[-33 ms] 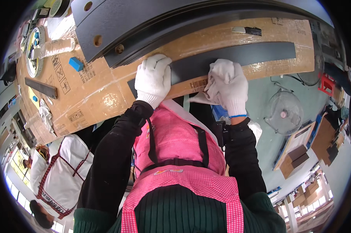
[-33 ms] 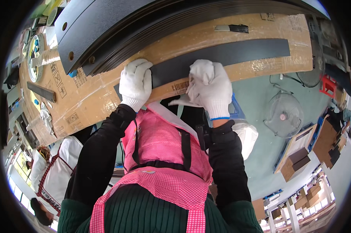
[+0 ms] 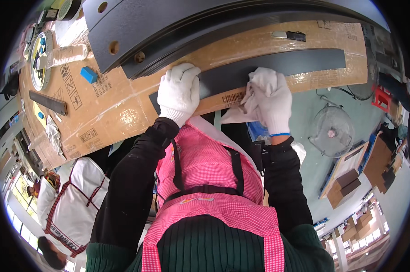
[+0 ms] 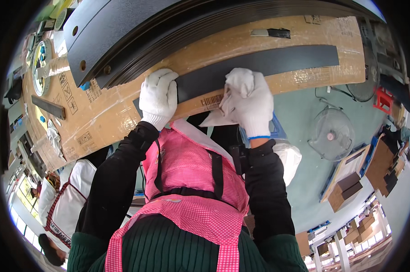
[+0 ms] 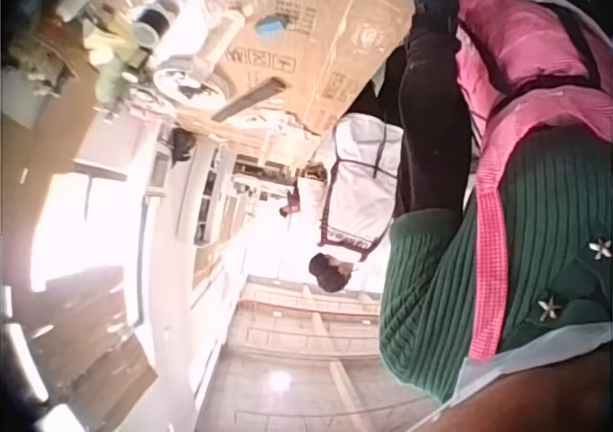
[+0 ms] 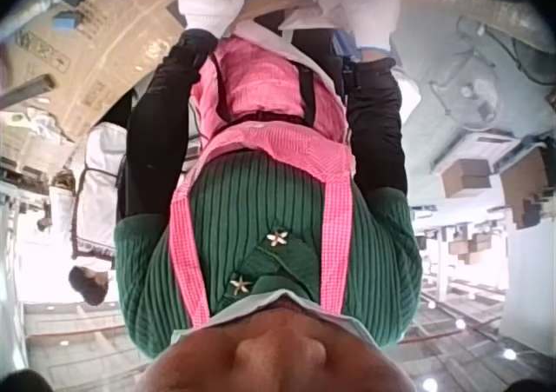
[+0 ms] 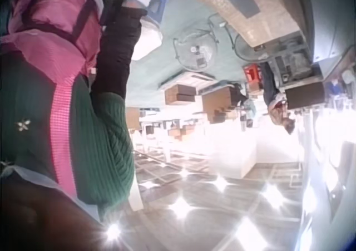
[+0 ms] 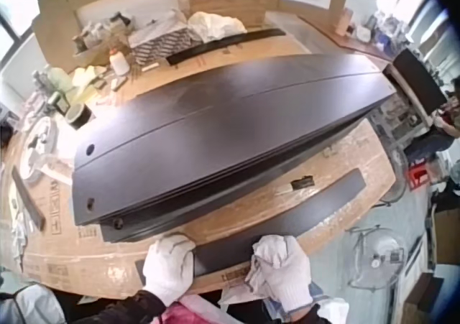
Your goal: Polishing long wooden furniture components with a cloth and sponge.
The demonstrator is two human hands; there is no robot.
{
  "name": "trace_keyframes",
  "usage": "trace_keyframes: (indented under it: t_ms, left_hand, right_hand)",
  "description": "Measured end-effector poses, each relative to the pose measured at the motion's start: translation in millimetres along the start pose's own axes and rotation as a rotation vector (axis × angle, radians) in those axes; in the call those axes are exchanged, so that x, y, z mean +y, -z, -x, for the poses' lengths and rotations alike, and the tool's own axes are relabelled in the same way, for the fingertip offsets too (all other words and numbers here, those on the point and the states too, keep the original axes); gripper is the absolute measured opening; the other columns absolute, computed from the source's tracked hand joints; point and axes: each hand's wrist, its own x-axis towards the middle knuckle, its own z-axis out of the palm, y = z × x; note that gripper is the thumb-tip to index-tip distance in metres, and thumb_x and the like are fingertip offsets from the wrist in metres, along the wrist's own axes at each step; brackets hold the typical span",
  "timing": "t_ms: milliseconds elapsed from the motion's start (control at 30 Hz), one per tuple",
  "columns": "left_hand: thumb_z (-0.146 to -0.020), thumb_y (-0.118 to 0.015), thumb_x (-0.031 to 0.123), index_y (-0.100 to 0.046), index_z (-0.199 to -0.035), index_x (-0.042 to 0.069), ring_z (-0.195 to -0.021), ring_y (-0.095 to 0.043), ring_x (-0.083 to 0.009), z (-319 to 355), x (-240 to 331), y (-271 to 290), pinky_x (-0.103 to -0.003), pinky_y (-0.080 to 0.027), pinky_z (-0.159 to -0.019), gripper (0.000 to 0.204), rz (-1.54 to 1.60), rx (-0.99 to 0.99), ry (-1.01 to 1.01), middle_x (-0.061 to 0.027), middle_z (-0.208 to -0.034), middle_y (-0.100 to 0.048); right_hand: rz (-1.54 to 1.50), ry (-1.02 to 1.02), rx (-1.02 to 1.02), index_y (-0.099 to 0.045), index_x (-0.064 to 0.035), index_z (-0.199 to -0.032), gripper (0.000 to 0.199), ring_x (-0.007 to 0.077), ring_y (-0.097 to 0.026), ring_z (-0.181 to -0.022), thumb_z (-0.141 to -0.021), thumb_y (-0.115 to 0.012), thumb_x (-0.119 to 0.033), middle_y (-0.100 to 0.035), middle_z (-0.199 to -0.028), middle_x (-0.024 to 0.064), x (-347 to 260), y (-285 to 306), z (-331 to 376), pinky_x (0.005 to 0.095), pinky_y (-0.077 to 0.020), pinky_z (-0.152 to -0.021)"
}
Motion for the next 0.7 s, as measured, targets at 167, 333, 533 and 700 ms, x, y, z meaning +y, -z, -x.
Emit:
trace_keyframes:
  t_ms: [167,333,533,700]
  left_hand:
    - [-0.092,-0.067,0.008,-0.074,-0.113,0.010,-0.109,-0.065,-0.0350,0,-1,-1,-0.046,-0.051,-0.096,0.022,-0.004,-0.006,-0.003,-0.0088,-0.119,-0.070]
    - [-0.091,-0.068,0.009,-0.071,-0.117,0.009,-0.108,-0.064,-0.0356,1,-4,-2,-0.047,-0.051,-0.095,0.027,-0.013,-0.012,-0.019,-0.0092,-0.120,-0.069]
    - [-0.094,-0.061,0.008,-0.058,-0.143,0.005,-0.116,-0.063,-0.0427,-2,3,2,-0.051,-0.050,-0.101,0.049,-0.013,-0.112,0.217,-0.0200,-0.124,-0.069]
    - [-0.093,-0.053,0.002,-0.056,-0.147,0.005,-0.102,-0.068,-0.0471,-9,4,3,-0.055,-0.053,-0.090,0.054,-0.032,-0.148,0.320,-0.0257,-0.109,-0.072]
  right_hand:
    - [-0.162,-0.082,0.137,-0.066,-0.0084,-0.114,0.034,0.0325,-0.074,-0.097,-0.089,-0.085,-0.020,-0.075,-0.105,0.0158,-9,-1,3,0.0375,-0.0573,-0.088]
    - [0.324,-0.026,-0.222,-0.062,-0.0117,-0.112,0.039,0.0401,-0.071,-0.108,-0.084,-0.080,-0.031,-0.070,-0.115,0.0144,-36,-1,4,0.0512,-0.0567,-0.089]
    - [0.473,0.513,-0.174,-0.071,-0.0126,-0.106,0.025,0.0364,-0.067,-0.108,-0.082,-0.071,-0.017,-0.072,-0.112,0.0136,-110,-1,-15,0.0450,-0.0549,-0.092]
    - [0.299,0.459,-0.191,-0.064,-0.0117,-0.100,0.018,0.0310,-0.070,-0.089,-0.086,-0.069,-0.020,-0.064,-0.095,0.0108,-87,-51,1,0.0447,-0.0582,-0.068]
